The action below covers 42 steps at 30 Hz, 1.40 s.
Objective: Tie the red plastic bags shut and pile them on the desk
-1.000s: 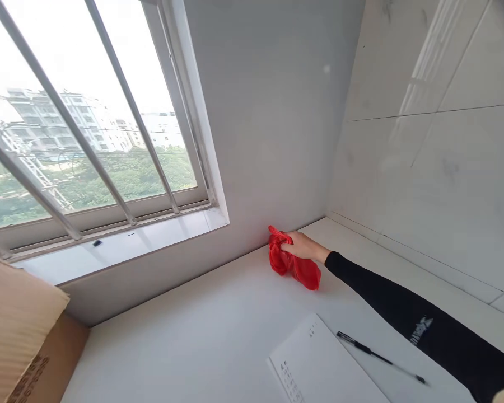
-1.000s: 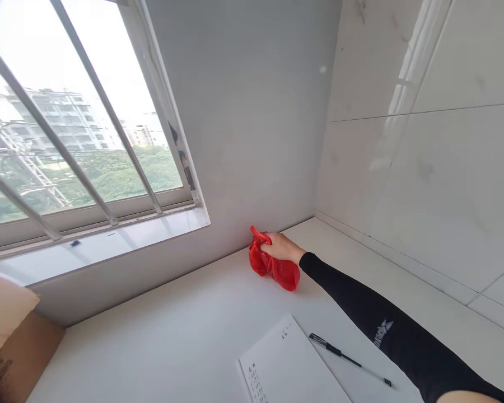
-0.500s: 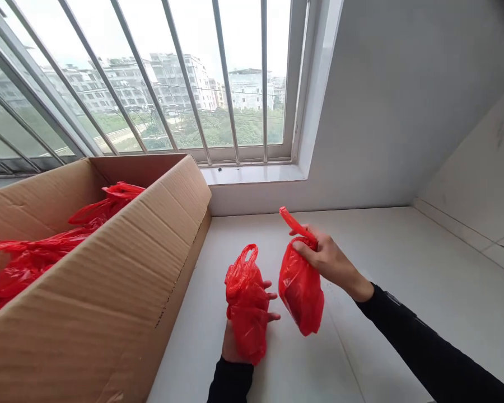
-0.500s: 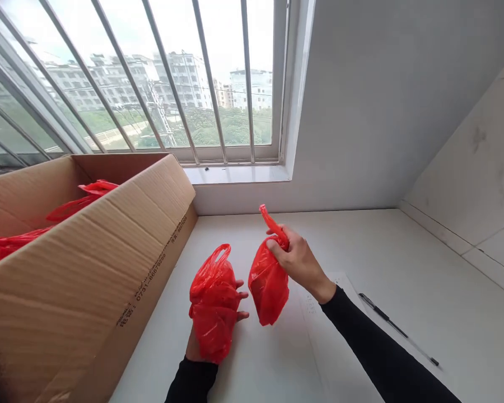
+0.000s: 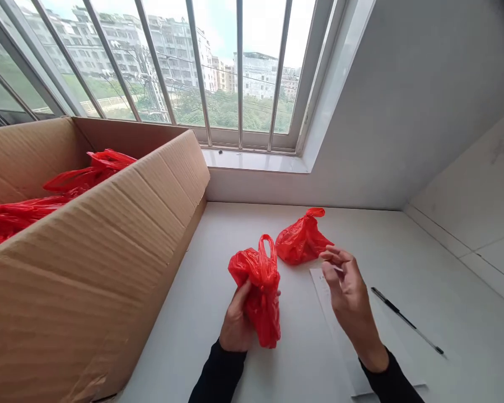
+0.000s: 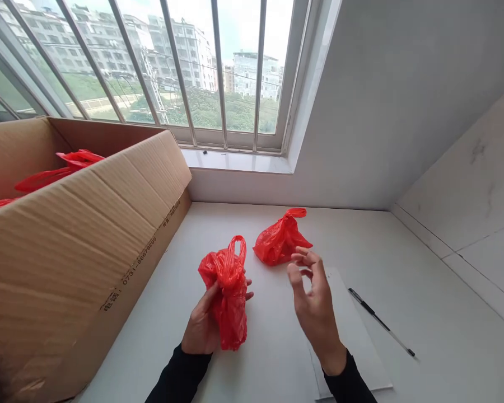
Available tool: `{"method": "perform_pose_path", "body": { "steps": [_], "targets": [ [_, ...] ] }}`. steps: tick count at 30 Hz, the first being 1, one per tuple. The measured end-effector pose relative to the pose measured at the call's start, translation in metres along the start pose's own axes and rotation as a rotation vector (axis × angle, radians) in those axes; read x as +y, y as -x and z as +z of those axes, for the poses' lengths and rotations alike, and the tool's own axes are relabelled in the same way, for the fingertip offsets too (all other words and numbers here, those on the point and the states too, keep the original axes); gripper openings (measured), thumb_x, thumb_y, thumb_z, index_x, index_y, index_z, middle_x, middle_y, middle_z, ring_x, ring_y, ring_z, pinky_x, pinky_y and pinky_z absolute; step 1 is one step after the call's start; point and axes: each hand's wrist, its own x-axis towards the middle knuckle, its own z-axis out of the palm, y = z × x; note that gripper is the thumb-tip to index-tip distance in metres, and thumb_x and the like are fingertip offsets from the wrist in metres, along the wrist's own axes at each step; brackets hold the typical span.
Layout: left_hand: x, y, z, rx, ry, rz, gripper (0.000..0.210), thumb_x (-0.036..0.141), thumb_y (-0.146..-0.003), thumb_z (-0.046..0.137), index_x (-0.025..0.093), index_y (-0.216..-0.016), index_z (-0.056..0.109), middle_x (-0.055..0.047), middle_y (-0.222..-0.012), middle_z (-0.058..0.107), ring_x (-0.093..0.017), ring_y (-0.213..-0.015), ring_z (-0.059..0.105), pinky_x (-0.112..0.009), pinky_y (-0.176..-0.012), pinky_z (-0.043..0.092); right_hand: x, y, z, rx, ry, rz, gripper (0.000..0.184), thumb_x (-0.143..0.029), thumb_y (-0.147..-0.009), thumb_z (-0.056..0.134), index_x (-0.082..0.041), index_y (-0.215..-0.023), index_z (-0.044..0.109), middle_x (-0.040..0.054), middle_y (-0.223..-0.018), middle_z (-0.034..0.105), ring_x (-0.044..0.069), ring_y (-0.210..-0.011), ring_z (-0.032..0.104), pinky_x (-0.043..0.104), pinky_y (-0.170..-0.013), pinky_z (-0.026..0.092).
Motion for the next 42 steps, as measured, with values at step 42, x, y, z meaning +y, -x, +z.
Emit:
{"method": "perform_pose_path", "body": {
  "steps": [42],
  "targets": [
    [-0.014, -0.008, -0.006, -0.115, -0.589, 0.167, 0.030, 0.044, -0.095, 0.065, 0.019, -0.111, 0.071, -0.006, -0.108, 0.076, -0.024, -0.099, 0.069, -0.032, -0.087, 0.051, 0.001, 0.041, 0.019, -0.506, -0.620, 0.269, 0.034, -0.036, -0.093, 0.071, -0.027, -0.125, 0.068, 0.0061, -0.126, 0.070, 0.027, -0.113, 0.065, 0.037, -0.093, 0.054]
  ]
}}
